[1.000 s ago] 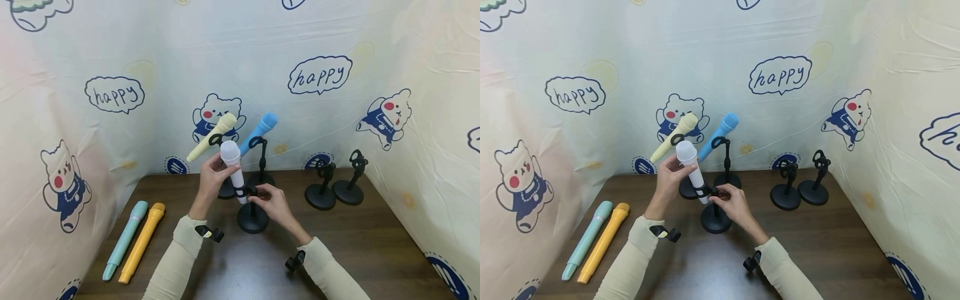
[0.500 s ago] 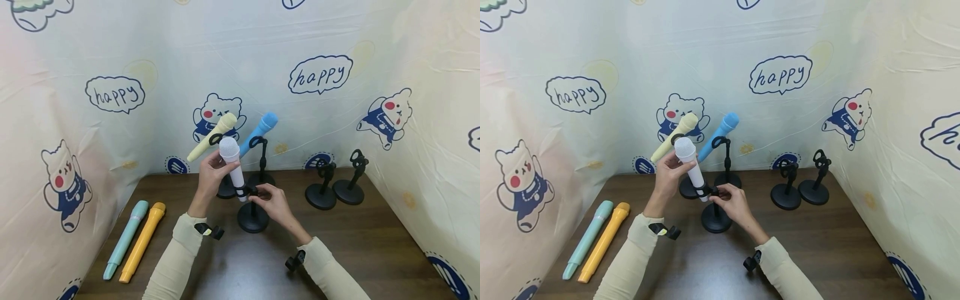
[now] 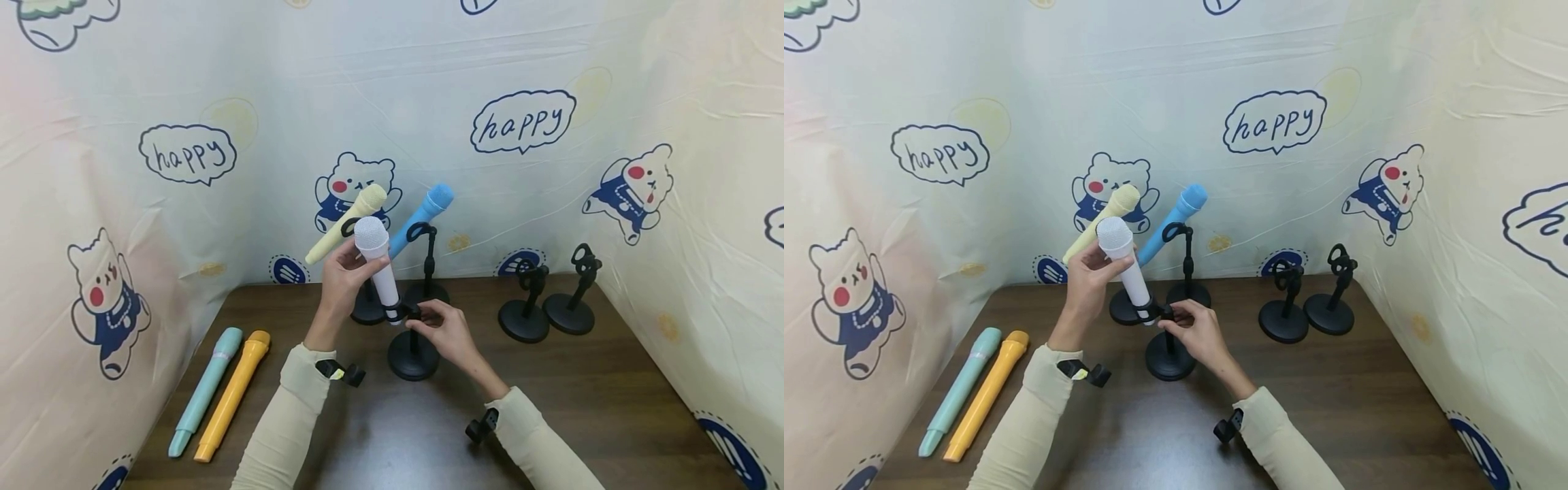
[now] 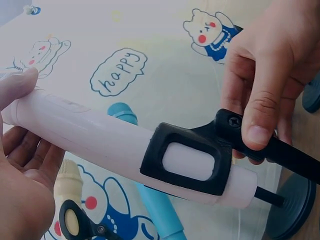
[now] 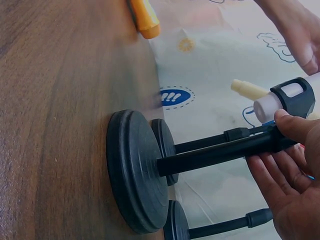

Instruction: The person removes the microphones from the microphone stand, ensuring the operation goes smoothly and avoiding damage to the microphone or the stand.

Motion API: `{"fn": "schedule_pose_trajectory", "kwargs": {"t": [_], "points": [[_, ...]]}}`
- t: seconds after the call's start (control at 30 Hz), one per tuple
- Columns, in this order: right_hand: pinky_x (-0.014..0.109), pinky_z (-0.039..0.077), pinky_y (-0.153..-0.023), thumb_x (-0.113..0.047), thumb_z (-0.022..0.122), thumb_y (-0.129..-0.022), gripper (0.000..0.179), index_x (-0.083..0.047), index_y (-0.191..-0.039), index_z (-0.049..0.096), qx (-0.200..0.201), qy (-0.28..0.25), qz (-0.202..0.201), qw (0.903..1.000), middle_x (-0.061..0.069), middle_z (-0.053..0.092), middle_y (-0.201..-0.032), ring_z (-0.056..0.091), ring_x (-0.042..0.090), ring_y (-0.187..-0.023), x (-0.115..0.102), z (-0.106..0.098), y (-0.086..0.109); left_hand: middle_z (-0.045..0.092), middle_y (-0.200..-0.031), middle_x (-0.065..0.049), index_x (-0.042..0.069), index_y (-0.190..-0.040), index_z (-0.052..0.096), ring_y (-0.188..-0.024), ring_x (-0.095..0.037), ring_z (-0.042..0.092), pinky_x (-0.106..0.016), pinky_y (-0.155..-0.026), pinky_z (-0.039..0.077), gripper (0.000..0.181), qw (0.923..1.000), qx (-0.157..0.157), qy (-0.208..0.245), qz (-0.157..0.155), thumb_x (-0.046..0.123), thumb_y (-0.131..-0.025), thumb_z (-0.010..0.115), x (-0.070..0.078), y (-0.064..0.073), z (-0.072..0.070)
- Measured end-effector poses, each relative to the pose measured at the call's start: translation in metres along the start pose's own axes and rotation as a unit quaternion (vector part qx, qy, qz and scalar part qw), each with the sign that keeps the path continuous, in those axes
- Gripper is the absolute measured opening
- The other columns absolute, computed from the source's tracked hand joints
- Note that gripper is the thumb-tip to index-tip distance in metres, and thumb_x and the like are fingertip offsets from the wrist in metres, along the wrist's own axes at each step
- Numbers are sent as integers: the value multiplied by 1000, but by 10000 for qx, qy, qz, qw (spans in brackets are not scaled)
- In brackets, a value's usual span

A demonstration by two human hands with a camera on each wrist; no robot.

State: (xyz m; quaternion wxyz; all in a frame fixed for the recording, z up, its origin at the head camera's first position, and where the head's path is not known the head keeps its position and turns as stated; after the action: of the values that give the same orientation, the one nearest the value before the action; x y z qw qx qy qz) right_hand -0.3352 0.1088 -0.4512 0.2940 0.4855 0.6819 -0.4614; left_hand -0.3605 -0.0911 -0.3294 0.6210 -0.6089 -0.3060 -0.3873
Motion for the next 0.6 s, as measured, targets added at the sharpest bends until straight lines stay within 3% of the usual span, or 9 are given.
{"fn": "schedule_pose_trajectory", "kwargs": {"t": [0.3, 0.5, 0.6], "points": [[31, 66, -84, -11, 88, -88, 31, -4, -117, 77, 69, 3, -48, 10000, 13, 77, -107, 77, 26, -96, -1, -1, 1, 69, -135, -17, -4, -139, 64, -123, -23, 71, -51, -113, 54, 50, 9999, -8, -10, 161, 4, -92, 80, 8, -3, 2], [30, 66, -84, -12, 87, -89, 34, 0, -119, 76, 31, 1, -45, 10000, 14, 77, -108, 77, 27, -96, 0, 1, 1, 74, -128, -6, -2, -140, 64, -119, -19, 73, -47, -112, 55, 51, 9998, 27, 76, 162, 6, -92, 80, 10, -5, 1], [31, 66, -84, -12, 88, -89, 34, -1, -118, 76, 45, -17, -63, 10000, 14, 78, -107, 77, 27, -96, -2, 0, 0, 75, -127, -5, 1, -142, 64, -118, -22, 73, -49, -112, 55, 51, 9996, 91, 157, 238, 8, -94, 79, 15, -8, 0]]}}
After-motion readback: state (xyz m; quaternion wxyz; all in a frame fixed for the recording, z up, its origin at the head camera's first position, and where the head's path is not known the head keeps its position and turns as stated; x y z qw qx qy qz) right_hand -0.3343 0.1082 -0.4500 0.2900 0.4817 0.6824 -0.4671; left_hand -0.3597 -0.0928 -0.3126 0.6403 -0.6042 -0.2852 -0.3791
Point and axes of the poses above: each hand's wrist, its own y-axis away from the middle knuckle, its own z-axis out of the palm, x = y × z, the point moved 9 cm from there along -y, towards the middle knuckle
